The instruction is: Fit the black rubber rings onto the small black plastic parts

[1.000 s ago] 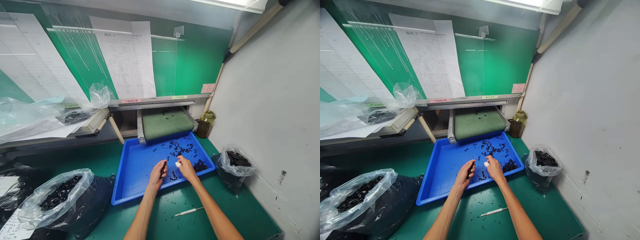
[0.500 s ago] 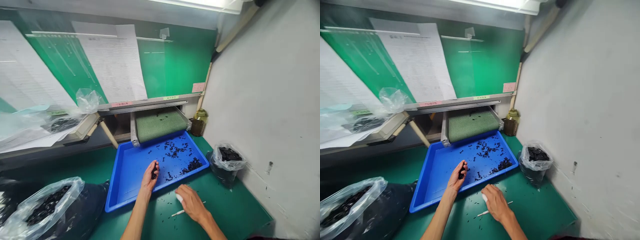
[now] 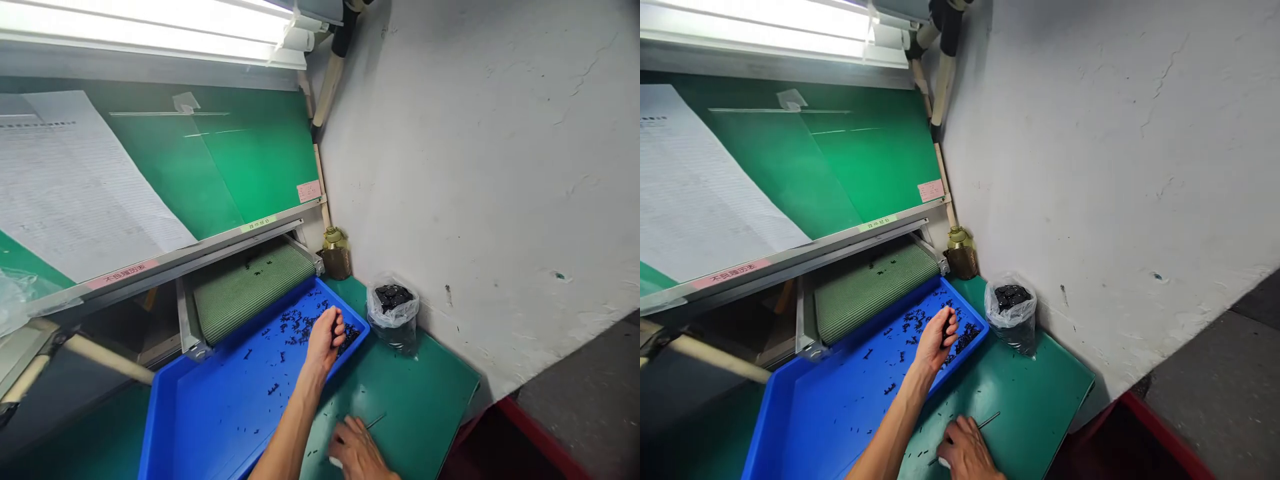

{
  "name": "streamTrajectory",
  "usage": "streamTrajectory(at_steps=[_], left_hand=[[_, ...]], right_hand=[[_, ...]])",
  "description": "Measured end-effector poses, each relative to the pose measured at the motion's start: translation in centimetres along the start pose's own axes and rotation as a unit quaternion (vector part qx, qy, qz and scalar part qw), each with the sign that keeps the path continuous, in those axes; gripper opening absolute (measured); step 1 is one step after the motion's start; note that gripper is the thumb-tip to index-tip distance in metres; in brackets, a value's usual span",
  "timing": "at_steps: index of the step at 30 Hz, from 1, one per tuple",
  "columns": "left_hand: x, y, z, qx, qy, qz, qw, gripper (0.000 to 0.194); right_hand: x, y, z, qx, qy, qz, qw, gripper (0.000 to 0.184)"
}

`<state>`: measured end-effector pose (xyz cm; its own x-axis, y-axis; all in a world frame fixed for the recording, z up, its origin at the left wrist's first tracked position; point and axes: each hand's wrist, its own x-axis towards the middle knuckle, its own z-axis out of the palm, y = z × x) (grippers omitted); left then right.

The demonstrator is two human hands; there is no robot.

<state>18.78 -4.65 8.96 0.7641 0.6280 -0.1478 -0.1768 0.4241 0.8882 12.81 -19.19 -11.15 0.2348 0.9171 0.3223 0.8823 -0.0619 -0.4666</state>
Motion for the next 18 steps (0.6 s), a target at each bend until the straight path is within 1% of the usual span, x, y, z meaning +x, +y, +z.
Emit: streamTrajectory(at_steps=[2,3,5,6,8,10,11,12,13,14,15,16,17,18], left_hand=[[2.2,-0.1,4.0,0.038,-0.039,0.006,0.999,0.034],[3.3,-0.3,5.6,0.058,-0.053,0.011,0.997,0.033],[5.4,-1.1,8.3,0.103,-0.070,0.025,0.992,0.028],[6.4,-1.6,9.3,0.128,-0.075,0.033,0.988,0.026],[8.1,-2.6,10.7,0.182,-0.080,0.054,0.979,0.021],[9.3,-3.3,11.2,0.239,-0.089,0.077,0.964,0.018],[9.6,-3.5,11.2,0.266,-0.098,0.088,0.955,0.018],[9.8,-3.5,11.0,0.292,-0.109,0.100,0.945,0.017],[9.9,-3.4,10.7,0.316,-0.121,0.111,0.935,0.018],[9.9,-3.2,10.3,0.337,-0.130,0.123,0.924,0.019],[10.0,-2.9,9.9,0.357,-0.133,0.135,0.915,0.022],[10.0,-2.6,9.3,0.376,-0.127,0.148,0.906,0.024],[10.1,-2.3,8.7,0.394,-0.113,0.158,0.898,0.026],[10.3,-2.0,8.1,0.413,-0.093,0.165,0.891,0.028]], right_hand=[[0.2,0.7,1.7,-0.024,0.049,-0.028,0.998,0.007],[0.4,1.1,2.5,-0.032,0.069,-0.045,0.996,0.009],[0.7,1.7,4.0,-0.040,0.096,-0.067,0.992,0.014],[0.9,1.9,4.5,-0.041,0.103,-0.070,0.991,0.016],[1.0,1.9,5.0,-0.034,0.104,-0.065,0.992,0.020],[0.9,1.6,4.2,-0.017,0.104,-0.059,0.993,0.018],[0.8,1.5,3.1,-0.003,0.104,-0.047,0.993,0.012],[0.8,1.5,1.6,0.020,0.105,-0.027,0.994,0.008],[0.8,1.8,-0.5,0.042,0.111,0.001,0.993,0.016],[0.9,2.4,-2.9,0.085,0.119,0.053,0.988,0.028],[1.2,3.3,-5.6,0.136,0.140,0.101,0.976,0.034],[1.6,4.6,-8.5,0.168,0.175,0.157,0.957,0.036],[2.2,6.2,-11.4,0.183,0.228,0.215,0.932,0.034],[2.9,8.1,-14.0,0.195,0.280,0.271,0.900,0.029]])
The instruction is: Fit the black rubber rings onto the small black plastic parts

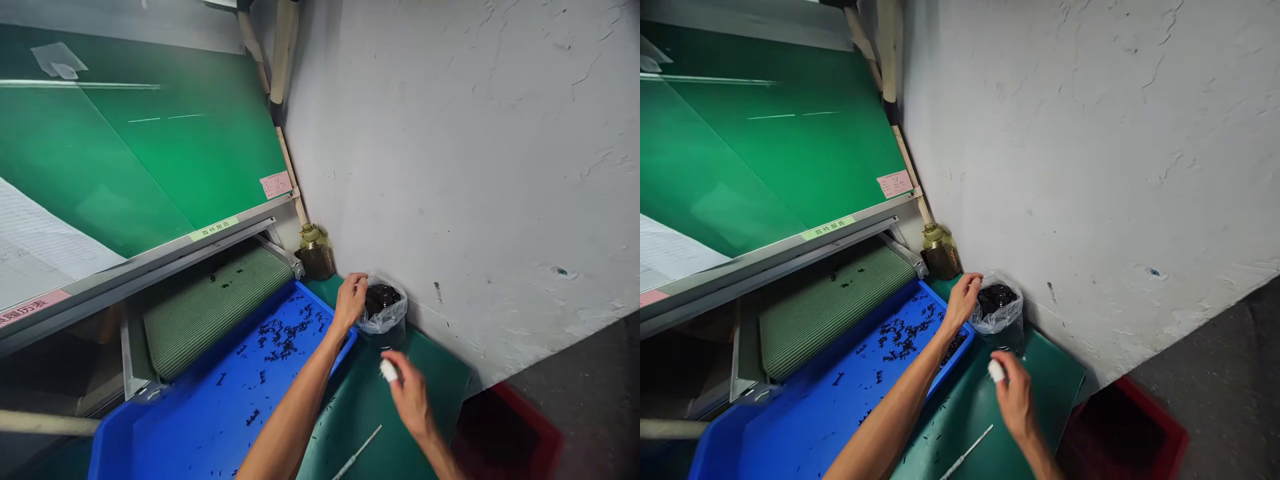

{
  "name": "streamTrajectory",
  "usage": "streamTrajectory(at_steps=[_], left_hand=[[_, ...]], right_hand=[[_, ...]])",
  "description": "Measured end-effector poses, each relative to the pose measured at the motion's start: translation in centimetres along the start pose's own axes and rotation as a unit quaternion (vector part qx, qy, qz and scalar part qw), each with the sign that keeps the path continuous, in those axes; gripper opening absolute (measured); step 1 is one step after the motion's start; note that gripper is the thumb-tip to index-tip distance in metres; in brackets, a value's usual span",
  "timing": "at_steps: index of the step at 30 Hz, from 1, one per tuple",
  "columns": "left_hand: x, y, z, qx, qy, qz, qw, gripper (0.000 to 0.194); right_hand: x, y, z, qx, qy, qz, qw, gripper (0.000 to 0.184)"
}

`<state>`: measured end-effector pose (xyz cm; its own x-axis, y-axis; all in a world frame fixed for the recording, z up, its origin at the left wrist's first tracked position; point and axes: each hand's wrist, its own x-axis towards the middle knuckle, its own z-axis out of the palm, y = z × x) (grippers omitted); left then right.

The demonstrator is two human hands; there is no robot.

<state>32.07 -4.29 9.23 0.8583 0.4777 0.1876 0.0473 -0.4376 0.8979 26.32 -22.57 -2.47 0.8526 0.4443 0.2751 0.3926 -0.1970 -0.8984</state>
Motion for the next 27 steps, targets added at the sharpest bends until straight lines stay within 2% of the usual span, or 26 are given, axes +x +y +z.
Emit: streamTrajectory(at_steps=[1,3,5,8,11,17,21,24,27], left_hand=[[0.2,-0.4,-0.6,0.024,0.017,-0.008,1.000,0.030],[0.6,-1.5,-1.4,0.067,0.035,-0.034,0.997,0.033],[1.0,-2.7,-1.8,0.094,0.022,-0.064,0.993,0.034],[1.4,-3.9,-1.5,0.101,-0.022,-0.091,0.991,0.019],[1.4,-3.9,-1.2,0.073,-0.029,-0.083,0.993,0.017],[0.9,-2.3,-1.5,-0.019,0.014,-0.064,0.998,0.007],[0.5,-2.9,-1.5,-0.063,-0.008,-0.094,0.994,0.004],[0.3,-3.9,-1.3,-0.084,-0.028,-0.125,0.988,0.002],[0.1,-4.3,-1.2,-0.108,-0.030,-0.137,0.984,0.002]], right_hand=[[2.6,0.1,-1.7,0.016,0.056,0.052,0.997,0.029],[7.4,0.5,-3.8,0.061,0.118,0.163,0.978,0.044],[10.8,1.0,-4.5,0.088,0.119,0.198,0.969,0.048],[13.5,0.8,-3.9,0.130,0.083,0.190,0.970,0.037],[14.3,-0.8,-3.7,0.175,0.077,0.145,0.971,0.027],[15.1,-4.5,-5.8,0.221,0.100,0.058,0.968,0.019],[15.6,-3.6,-5.5,0.167,0.106,0.067,0.978,0.022],[15.1,-2.0,-4.7,0.128,0.101,0.105,0.981,0.035],[13.9,-0.9,-4.4,0.135,0.094,0.139,0.977,0.051]])
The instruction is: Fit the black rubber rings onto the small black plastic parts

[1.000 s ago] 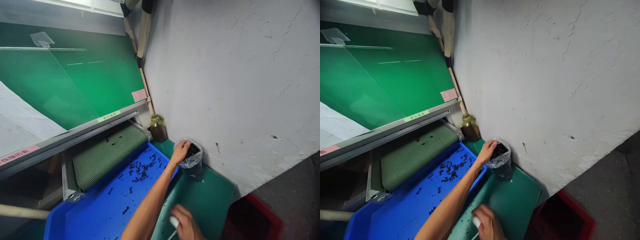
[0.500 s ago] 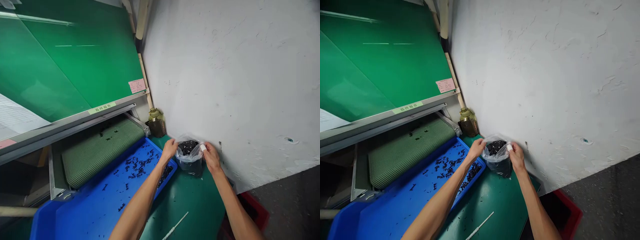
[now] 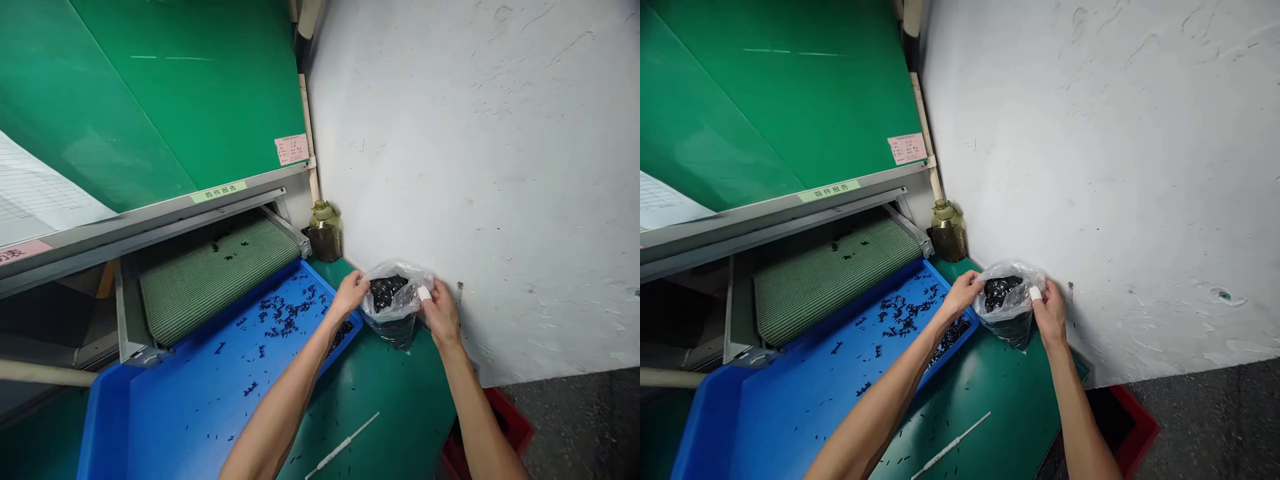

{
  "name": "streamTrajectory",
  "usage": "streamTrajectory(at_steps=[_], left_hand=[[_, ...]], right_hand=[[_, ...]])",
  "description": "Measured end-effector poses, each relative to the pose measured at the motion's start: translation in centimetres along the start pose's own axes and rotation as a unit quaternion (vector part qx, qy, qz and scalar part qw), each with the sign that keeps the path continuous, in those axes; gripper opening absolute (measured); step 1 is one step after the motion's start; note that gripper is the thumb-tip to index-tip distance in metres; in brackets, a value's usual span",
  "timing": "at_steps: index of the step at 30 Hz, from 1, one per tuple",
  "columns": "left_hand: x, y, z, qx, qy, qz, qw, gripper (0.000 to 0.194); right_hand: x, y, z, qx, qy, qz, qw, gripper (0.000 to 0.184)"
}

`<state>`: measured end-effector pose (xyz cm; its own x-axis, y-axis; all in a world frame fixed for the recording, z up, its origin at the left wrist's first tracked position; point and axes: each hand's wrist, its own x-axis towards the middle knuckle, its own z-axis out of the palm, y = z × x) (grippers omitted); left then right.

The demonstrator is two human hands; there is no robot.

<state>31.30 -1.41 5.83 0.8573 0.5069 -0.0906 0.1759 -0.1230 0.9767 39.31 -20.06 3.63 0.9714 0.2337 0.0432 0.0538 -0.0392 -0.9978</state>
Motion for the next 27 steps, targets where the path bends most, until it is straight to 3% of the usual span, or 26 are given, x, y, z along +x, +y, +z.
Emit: streamTrajectory(at_steps=[4,8,12,17,20,23,25,27], left_hand=[[-0.4,0.3,0.0,-0.047,0.002,-0.015,0.999,0.006],[-1.1,1.0,0.3,-0.103,0.034,-0.027,0.994,0.012],[-2.0,1.4,0.9,-0.146,0.063,-0.036,0.987,0.015],[-3.1,1.2,0.7,-0.167,0.056,-0.043,0.984,0.019],[-4.3,1.0,-0.9,-0.164,0.052,-0.044,0.984,0.030],[-6.7,-0.2,-3.3,-0.182,0.109,-0.033,0.977,0.038],[-9.1,-1.6,-5.1,-0.214,0.162,-0.025,0.963,0.035],[-12.1,-3.5,-6.8,-0.248,0.220,-0.027,0.943,0.030]], right_hand=[[-1.9,0.4,-0.8,0.039,0.003,0.046,0.998,0.063],[-3.0,-0.1,-0.6,0.076,-0.059,0.078,0.992,0.060],[-2.5,-1.1,0.5,0.091,-0.081,0.062,0.991,0.050],[-2.1,-1.1,1.1,0.116,-0.072,0.057,0.989,0.053],[-3.0,0.6,-0.1,0.146,-0.025,0.044,0.988,0.049],[-5.3,3.3,-1.8,0.092,0.074,0.062,0.991,0.031],[-7.9,4.9,-2.4,-0.028,0.008,0.072,0.997,0.021],[-11.4,5.5,-2.0,-0.151,-0.188,0.026,0.970,0.016]])
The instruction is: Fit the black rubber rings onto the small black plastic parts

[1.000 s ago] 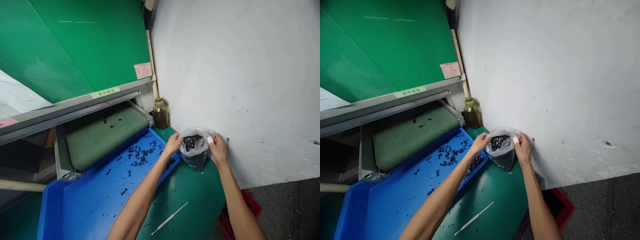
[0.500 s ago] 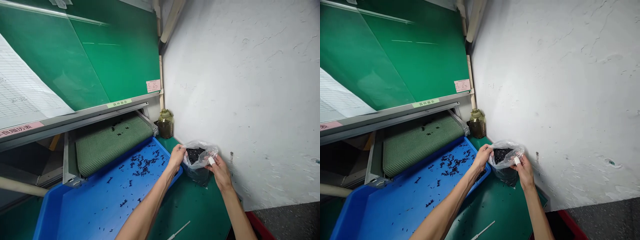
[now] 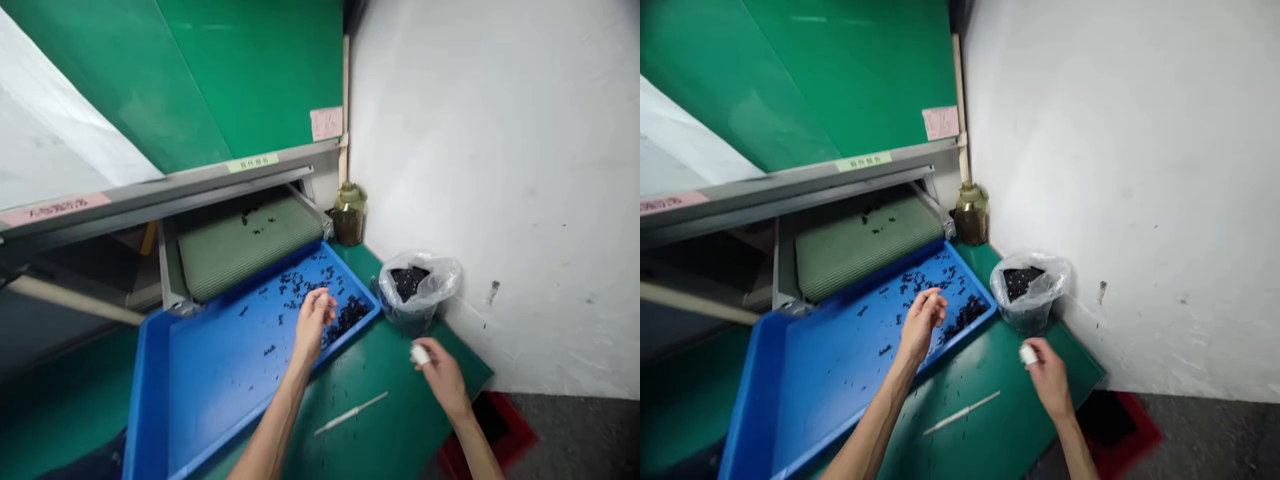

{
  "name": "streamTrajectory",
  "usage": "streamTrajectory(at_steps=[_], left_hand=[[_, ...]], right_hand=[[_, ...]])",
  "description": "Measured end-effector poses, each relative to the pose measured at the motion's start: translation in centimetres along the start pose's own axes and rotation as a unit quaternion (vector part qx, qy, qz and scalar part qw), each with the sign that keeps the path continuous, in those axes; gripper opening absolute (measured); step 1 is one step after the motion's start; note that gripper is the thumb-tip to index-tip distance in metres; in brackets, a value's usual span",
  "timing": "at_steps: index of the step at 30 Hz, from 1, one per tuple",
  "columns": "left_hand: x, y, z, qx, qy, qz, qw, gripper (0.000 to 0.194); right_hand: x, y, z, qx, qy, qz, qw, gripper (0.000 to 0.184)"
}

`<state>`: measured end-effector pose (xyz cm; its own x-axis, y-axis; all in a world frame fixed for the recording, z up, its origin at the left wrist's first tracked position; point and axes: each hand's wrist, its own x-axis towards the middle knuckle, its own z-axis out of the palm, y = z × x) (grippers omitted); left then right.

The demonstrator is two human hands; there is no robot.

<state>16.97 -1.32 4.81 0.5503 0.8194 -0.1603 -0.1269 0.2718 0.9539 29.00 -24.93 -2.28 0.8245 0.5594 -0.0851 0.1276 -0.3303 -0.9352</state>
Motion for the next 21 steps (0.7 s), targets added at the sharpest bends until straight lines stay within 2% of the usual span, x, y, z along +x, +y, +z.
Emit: streamTrajectory(at_steps=[1,2,3,5,8,11,13,16,21], left_hand=[[-1.1,-0.4,-1.8,-0.014,0.034,0.000,0.999,0.028],[-2.3,-0.7,-3.6,-0.026,0.071,0.000,0.997,0.026],[-3.6,-1.1,-5.3,-0.036,0.109,0.000,0.993,0.025],[-6.4,-1.5,-8.3,-0.053,0.177,0.002,0.983,0.023],[-10.8,-1.9,-11.4,-0.071,0.241,0.002,0.968,0.021],[-14.2,-2.1,-12.8,-0.076,0.266,-0.013,0.961,0.021],[-15.6,-2.2,-13.3,-0.077,0.272,-0.024,0.959,0.022],[-16.7,-2.5,-13.6,-0.087,0.275,-0.032,0.957,0.023],[-16.0,-2.4,-14.0,-0.085,0.261,-0.030,0.961,0.026]], right_hand=[[-1.5,-0.2,1.2,-0.060,-0.103,-0.047,0.992,0.020],[-3.0,-0.5,2.5,-0.111,-0.185,-0.098,0.971,0.027],[-4.3,-1.0,3.9,-0.158,-0.243,-0.147,0.946,0.034],[-6.3,-1.9,6.8,-0.242,-0.298,-0.218,0.897,0.044],[-8.0,-2.7,10.4,-0.328,-0.327,-0.274,0.843,0.039],[-8.7,-2.6,12.9,-0.365,-0.341,-0.296,0.814,0.029],[-9.0,-2.5,13.8,-0.374,-0.336,-0.303,0.810,0.027],[-9.3,-2.4,13.9,-0.384,-0.324,-0.315,0.805,0.024],[-9.6,-2.8,13.2,-0.385,-0.304,-0.304,0.817,0.021]])
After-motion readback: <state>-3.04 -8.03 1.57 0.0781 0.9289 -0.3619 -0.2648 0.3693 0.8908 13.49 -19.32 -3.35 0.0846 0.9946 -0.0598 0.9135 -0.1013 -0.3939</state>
